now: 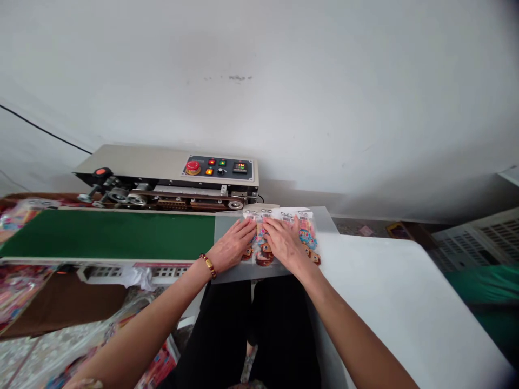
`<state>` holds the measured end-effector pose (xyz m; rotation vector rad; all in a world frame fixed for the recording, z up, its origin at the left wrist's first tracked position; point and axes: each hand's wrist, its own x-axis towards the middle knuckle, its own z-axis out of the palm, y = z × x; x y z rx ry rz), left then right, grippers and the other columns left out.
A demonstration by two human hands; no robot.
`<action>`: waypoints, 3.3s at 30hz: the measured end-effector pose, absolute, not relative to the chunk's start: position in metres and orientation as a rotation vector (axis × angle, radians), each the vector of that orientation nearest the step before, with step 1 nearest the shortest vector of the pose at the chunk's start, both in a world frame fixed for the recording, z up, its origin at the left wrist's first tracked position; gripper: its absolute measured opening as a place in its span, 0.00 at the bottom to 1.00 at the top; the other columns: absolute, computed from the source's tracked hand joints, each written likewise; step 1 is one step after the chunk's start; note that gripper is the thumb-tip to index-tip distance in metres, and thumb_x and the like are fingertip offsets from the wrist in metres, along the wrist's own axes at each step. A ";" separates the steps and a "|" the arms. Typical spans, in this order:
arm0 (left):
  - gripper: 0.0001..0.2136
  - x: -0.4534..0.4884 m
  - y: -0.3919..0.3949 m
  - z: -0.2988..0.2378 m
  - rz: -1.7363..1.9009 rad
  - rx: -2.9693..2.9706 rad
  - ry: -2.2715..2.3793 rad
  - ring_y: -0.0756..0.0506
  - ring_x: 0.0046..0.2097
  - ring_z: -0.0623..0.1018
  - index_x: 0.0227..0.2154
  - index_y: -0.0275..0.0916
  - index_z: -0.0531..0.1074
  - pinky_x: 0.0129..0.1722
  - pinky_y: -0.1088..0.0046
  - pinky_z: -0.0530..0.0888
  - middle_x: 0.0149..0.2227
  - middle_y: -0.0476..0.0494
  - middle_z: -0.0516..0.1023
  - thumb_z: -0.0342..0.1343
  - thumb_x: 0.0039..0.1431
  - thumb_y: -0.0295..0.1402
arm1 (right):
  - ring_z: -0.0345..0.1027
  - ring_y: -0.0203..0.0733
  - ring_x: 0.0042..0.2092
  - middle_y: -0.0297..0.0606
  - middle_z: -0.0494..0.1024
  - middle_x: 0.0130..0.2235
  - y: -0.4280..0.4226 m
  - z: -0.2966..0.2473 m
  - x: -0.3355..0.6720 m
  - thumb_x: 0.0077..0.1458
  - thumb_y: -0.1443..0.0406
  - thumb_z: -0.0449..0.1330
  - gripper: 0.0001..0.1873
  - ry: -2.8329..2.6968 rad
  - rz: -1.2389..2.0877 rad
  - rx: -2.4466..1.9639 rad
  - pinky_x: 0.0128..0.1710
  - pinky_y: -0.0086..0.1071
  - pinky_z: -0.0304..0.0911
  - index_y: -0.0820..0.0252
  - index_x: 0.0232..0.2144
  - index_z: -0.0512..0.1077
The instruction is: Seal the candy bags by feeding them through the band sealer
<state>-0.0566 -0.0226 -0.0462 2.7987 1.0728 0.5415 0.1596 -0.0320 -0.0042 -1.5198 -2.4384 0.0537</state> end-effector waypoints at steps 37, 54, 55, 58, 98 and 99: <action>0.27 -0.111 -0.018 -0.043 0.512 2.651 1.458 0.37 0.68 0.65 0.69 0.39 0.56 0.68 0.47 0.60 0.67 0.35 0.66 0.46 0.68 0.31 | 0.54 0.56 0.67 0.45 0.68 0.64 -0.030 -0.006 0.156 0.71 0.66 0.49 0.21 -2.501 0.051 -1.576 0.68 0.69 0.27 0.56 0.63 0.67; 0.21 -0.032 -0.024 -0.042 0.550 2.659 1.526 0.33 0.68 0.65 0.63 0.32 0.66 0.68 0.42 0.58 0.66 0.32 0.67 0.44 0.70 0.29 | 0.57 0.56 0.64 0.48 0.71 0.61 -0.026 -0.001 0.169 0.67 0.71 0.51 0.20 -2.433 0.001 -1.696 0.67 0.70 0.24 0.61 0.58 0.71; 0.21 -0.035 -0.020 -0.041 0.549 2.666 1.526 0.33 0.68 0.65 0.62 0.32 0.66 0.68 0.43 0.59 0.66 0.32 0.67 0.45 0.69 0.29 | 0.58 0.56 0.64 0.48 0.71 0.61 -0.026 -0.003 0.167 0.67 0.71 0.50 0.21 -2.417 0.004 -1.690 0.67 0.70 0.24 0.61 0.59 0.70; 0.21 -0.040 -0.013 -0.042 0.588 2.697 1.458 0.35 0.68 0.66 0.62 0.32 0.66 0.69 0.47 0.60 0.65 0.31 0.69 0.45 0.69 0.28 | 0.58 0.56 0.64 0.48 0.70 0.62 -0.025 -0.008 0.166 0.67 0.70 0.49 0.21 -2.407 0.003 -1.671 0.67 0.70 0.22 0.61 0.60 0.70; 0.23 -0.126 -0.029 -0.047 0.588 2.571 1.748 0.33 0.67 0.67 0.64 0.39 0.66 0.68 0.39 0.54 0.65 0.32 0.70 0.43 0.68 0.32 | 0.47 0.60 0.69 0.49 0.64 0.66 -0.035 -0.013 0.160 0.70 0.63 0.52 0.19 -2.438 0.013 -1.703 0.66 0.73 0.29 0.59 0.61 0.68; 0.22 -0.129 -0.030 -0.046 0.604 2.561 1.800 0.33 0.66 0.68 0.63 0.39 0.67 0.68 0.38 0.53 0.64 0.32 0.71 0.43 0.69 0.32 | 0.47 0.59 0.70 0.48 0.64 0.66 -0.032 -0.012 0.147 0.71 0.63 0.52 0.20 -2.444 0.033 -1.663 0.66 0.72 0.30 0.59 0.61 0.67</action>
